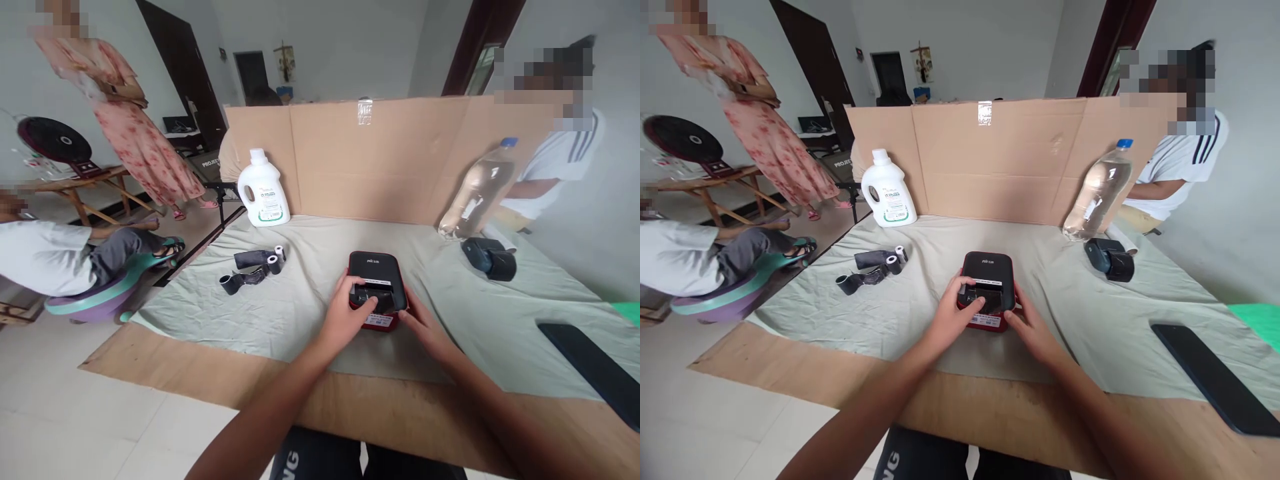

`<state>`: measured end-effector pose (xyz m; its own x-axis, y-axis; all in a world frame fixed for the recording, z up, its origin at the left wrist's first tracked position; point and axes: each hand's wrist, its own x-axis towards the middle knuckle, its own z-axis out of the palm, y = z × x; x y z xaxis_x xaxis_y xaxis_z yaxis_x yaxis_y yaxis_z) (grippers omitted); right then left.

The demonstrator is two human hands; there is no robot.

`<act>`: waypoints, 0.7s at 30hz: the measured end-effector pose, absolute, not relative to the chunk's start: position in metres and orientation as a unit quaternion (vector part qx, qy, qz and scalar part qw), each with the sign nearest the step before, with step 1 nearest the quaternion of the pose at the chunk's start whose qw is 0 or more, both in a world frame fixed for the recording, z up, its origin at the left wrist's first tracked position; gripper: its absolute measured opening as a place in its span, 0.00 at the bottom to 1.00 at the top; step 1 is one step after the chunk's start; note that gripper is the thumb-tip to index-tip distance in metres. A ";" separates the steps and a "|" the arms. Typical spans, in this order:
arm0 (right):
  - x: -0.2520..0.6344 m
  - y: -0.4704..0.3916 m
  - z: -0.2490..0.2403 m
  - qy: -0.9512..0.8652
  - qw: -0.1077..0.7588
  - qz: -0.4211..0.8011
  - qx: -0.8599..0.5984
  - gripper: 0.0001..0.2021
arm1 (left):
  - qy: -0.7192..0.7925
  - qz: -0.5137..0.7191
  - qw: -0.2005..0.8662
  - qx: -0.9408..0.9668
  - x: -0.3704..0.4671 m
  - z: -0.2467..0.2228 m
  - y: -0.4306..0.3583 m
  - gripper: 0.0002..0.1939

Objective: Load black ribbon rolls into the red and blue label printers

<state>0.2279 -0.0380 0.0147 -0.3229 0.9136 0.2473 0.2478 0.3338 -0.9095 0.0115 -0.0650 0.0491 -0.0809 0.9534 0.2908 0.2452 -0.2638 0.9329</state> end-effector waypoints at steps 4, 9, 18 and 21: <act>0.221 -0.047 0.026 -0.769 0.362 0.290 -0.440 0.41 | 0.484 0.489 0.413 0.597 -0.005 0.056 -0.059 0.45; 0.186 -0.013 0.043 -0.791 0.370 0.227 -0.431 0.32 | 0.508 0.466 0.399 0.605 -0.033 0.077 -0.028 0.45; 0.033 0.124 0.092 -0.777 0.474 0.284 -0.303 0.39 | 0.523 0.502 0.318 0.611 -0.173 0.141 0.090 0.41; -0.022 0.153 0.082 -0.773 0.469 0.326 -0.277 0.40 | 0.544 0.503 0.333 0.584 -0.225 0.136 0.111 0.41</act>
<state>-0.0220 0.1531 0.0818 -0.4075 0.7336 0.5438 0.1224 0.6340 -0.7636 -0.2246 0.1113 0.1364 -0.0977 0.9695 0.2249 0.3006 -0.1866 0.9353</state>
